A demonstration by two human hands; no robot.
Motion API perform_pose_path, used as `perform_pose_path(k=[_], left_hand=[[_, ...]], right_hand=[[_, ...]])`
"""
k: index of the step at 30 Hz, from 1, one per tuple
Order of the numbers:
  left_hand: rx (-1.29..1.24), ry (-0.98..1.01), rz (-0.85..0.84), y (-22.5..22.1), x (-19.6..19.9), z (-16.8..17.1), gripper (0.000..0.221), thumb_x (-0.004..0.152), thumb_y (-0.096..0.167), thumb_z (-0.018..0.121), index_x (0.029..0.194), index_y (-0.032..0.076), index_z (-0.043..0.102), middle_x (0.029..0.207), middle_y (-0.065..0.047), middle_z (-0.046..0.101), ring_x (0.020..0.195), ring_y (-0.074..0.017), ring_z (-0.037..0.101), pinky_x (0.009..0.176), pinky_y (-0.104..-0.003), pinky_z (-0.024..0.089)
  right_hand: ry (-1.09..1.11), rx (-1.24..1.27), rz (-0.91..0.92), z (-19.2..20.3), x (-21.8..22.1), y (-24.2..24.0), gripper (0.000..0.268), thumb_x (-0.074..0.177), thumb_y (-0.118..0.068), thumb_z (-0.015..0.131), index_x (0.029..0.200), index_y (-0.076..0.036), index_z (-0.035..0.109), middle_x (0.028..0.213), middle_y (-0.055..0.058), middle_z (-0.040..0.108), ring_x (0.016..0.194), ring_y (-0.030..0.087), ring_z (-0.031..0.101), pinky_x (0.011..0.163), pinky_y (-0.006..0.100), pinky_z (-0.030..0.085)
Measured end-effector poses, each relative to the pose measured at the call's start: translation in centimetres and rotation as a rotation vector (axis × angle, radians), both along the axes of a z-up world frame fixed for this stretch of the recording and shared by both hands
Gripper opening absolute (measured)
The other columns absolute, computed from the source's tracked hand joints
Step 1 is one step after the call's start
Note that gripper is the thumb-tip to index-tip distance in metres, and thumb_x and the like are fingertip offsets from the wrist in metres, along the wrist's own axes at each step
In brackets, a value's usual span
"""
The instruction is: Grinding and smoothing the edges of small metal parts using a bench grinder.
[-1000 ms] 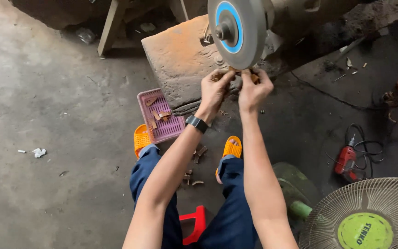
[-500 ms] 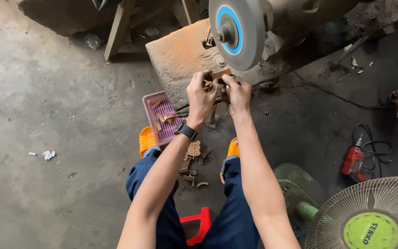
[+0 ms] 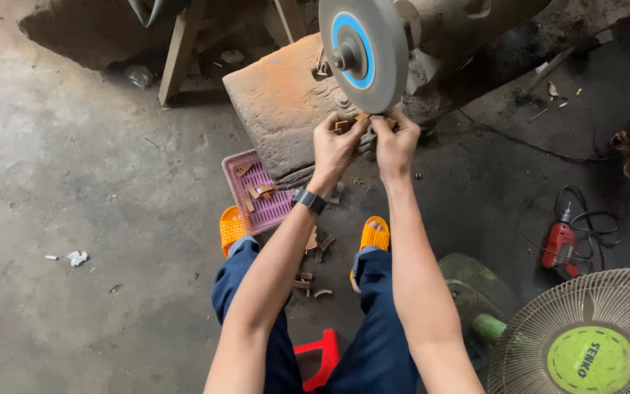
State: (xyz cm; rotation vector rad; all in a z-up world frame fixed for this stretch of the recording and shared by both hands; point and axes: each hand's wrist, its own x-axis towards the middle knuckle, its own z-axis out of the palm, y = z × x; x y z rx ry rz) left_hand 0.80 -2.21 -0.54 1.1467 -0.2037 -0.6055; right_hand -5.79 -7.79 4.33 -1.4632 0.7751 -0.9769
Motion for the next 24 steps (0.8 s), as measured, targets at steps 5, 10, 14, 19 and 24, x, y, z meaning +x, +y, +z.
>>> perform_pose_path(k=[5, 10, 14, 19, 24], left_hand=[[0.072, -0.035, 0.003, 1.7, 0.3, -1.3, 0.022, 0.072, 0.012, 0.075, 0.081, 0.002, 0.059, 0.055, -0.008, 0.056, 0.045, -0.0072, 0.050, 0.031, -0.020, 0.041], [0.075, -0.033, 0.006, 1.5, 0.0, -1.1, 0.020, 0.073, 0.012, 0.074, 0.081, 0.002, 0.059, 0.055, -0.006, 0.054, 0.044, -0.0061, 0.048, 0.033, -0.017, 0.039], [0.050, -0.101, 0.026, -0.3, 0.1, -0.6, 0.019, 0.070, 0.012, 0.077, 0.078, 0.004, 0.062, 0.056, -0.007, 0.057, 0.049, -0.0054, 0.050, 0.032, -0.020, 0.039], [-0.016, -0.012, 0.029, 0.1, 0.8, -1.4, 0.017, 0.071, 0.011, 0.075, 0.078, 0.005, 0.061, 0.056, -0.006, 0.057, 0.044, -0.0067, 0.049, 0.031, -0.019, 0.039], [0.095, -0.126, 0.031, 2.1, 1.5, -2.8, 0.022, 0.068, 0.012, 0.077, 0.079, 0.002, 0.061, 0.059, -0.006, 0.059, 0.050, -0.0053, 0.051, 0.036, -0.019, 0.042]], right_hand=[[0.026, 0.003, 0.040, -4.3, -0.3, 0.1, 0.022, 0.070, 0.002, 0.055, 0.084, -0.006, 0.070, 0.059, 0.001, 0.053, 0.053, 0.003, 0.045, 0.043, 0.019, 0.037], [0.105, -0.074, 0.075, -1.5, -0.4, 0.7, 0.021, 0.070, 0.000, 0.056, 0.081, -0.008, 0.072, 0.058, 0.000, 0.053, 0.054, 0.003, 0.044, 0.045, 0.019, 0.038], [0.030, -0.030, 0.007, -2.1, 0.0, -0.9, 0.016, 0.069, 0.000, 0.056, 0.074, -0.007, 0.068, 0.054, 0.002, 0.053, 0.049, 0.006, 0.044, 0.042, 0.021, 0.035], [-0.003, -0.009, -0.017, -4.5, 0.9, -1.3, 0.012, 0.069, 0.003, 0.056, 0.066, -0.005, 0.064, 0.050, 0.004, 0.052, 0.039, 0.008, 0.043, 0.037, 0.023, 0.034], [0.092, -0.040, 0.050, -4.4, 0.4, 1.0, 0.021, 0.072, 0.001, 0.056, 0.087, -0.002, 0.071, 0.056, 0.003, 0.050, 0.049, 0.006, 0.045, 0.040, 0.021, 0.035]])
